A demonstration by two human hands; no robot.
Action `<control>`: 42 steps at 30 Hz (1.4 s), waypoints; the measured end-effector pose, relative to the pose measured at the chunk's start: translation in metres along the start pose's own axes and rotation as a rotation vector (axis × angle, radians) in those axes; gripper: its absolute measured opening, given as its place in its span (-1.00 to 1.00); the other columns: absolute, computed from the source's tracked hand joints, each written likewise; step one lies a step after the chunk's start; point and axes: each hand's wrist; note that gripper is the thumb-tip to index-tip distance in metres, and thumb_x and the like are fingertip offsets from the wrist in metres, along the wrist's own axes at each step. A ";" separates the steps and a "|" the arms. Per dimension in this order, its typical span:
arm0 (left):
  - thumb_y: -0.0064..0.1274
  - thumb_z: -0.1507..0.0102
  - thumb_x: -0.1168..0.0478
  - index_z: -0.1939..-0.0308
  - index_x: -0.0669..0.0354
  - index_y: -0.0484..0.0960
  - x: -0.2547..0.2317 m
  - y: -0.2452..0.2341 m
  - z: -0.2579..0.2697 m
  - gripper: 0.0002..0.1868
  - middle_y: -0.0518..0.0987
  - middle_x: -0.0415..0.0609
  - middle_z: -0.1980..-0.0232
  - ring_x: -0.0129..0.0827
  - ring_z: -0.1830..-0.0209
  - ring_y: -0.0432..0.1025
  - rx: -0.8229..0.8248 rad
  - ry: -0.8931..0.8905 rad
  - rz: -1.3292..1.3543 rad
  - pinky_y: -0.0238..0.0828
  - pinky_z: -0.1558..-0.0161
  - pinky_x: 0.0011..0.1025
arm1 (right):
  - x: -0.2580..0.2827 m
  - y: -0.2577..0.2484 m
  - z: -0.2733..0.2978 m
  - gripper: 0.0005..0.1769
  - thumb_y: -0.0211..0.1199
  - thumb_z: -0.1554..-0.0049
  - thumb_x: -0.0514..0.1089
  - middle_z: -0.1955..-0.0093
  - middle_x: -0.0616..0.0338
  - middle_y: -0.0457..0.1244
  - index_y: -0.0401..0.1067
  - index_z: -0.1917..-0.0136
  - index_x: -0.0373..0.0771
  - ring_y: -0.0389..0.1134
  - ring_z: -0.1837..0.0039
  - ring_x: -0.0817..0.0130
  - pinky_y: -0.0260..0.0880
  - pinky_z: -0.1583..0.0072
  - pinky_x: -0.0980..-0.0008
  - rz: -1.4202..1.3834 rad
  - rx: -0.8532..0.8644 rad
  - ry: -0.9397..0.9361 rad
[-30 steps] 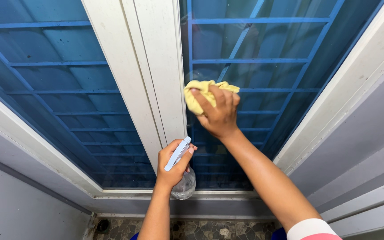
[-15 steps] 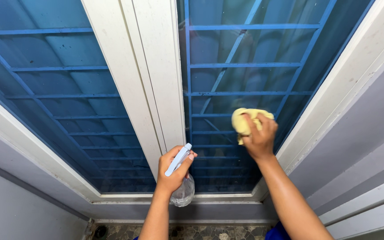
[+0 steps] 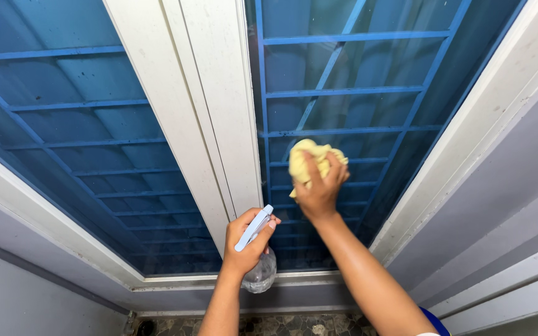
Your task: The person sprays a liquid from a bottle onto a window pane and wipes the surface with a cloth, moving across different sections of the glass.
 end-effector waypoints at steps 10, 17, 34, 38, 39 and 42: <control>0.16 -0.25 0.26 0.18 0.33 0.67 -0.002 -0.001 -0.010 -0.83 0.72 -0.08 0.31 -0.62 0.68 0.36 0.025 -0.073 -0.030 0.31 0.63 -0.58 | -0.019 -0.016 0.028 -0.44 0.44 0.06 -0.15 -0.24 0.11 0.19 0.51 -0.24 0.06 0.19 -0.27 0.11 0.10 -0.28 0.05 -0.069 0.152 -0.218; 0.17 -0.26 0.25 0.17 0.34 0.68 0.004 -0.001 -0.020 -0.82 0.71 -0.06 0.34 -0.62 0.67 0.37 0.054 -0.081 -0.063 0.31 0.62 -0.58 | -0.015 -0.013 0.031 -0.44 0.47 0.06 -0.13 -0.22 0.13 0.18 0.50 -0.24 0.05 0.18 -0.25 0.11 0.10 -0.27 0.05 -0.075 0.118 -0.190; 0.17 -0.24 0.24 0.15 0.29 0.70 0.009 0.024 -0.033 -0.82 0.68 -0.13 0.39 -0.63 0.65 0.38 0.177 -0.064 -0.034 0.29 0.62 -0.57 | -0.117 -0.066 0.012 -0.32 0.40 -0.12 -0.38 -0.36 -0.11 0.03 0.26 -0.48 -0.32 0.15 -0.38 -0.05 0.23 -0.39 0.11 0.032 -0.081 0.189; 0.17 -0.26 0.24 0.17 0.29 0.71 0.009 0.032 -0.036 -0.82 0.63 -0.15 0.45 -0.63 0.66 0.36 0.205 -0.048 -0.024 0.28 0.62 -0.57 | -0.116 -0.065 0.018 -0.27 0.38 -0.18 -0.39 -0.37 -0.06 0.03 0.17 -0.54 -0.32 0.16 -0.42 0.00 0.23 -0.45 0.15 0.016 -0.121 0.237; 0.17 -0.27 0.23 0.17 0.30 0.71 0.009 0.033 -0.036 -0.83 0.60 -0.15 0.48 -0.63 0.67 0.35 0.216 -0.048 -0.024 0.27 0.61 -0.57 | -0.114 -0.064 0.020 -0.27 0.38 -0.19 -0.39 -0.37 -0.07 0.03 0.17 -0.55 -0.32 0.16 -0.42 0.00 0.22 -0.45 0.15 0.008 -0.117 0.268; 0.17 -0.27 0.23 0.17 0.28 0.71 0.007 0.036 -0.036 -0.83 0.60 -0.17 0.49 -0.64 0.68 0.35 0.225 -0.030 -0.021 0.26 0.62 -0.58 | -0.102 -0.056 0.024 -0.26 0.37 -0.18 -0.38 -0.36 -0.09 0.02 0.17 -0.55 -0.35 0.15 -0.41 -0.02 0.20 -0.44 0.15 -0.007 -0.113 0.329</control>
Point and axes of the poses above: each hand's wrist, its own z-axis away from the middle knuckle, its own y-axis out of the palm, x = y × z
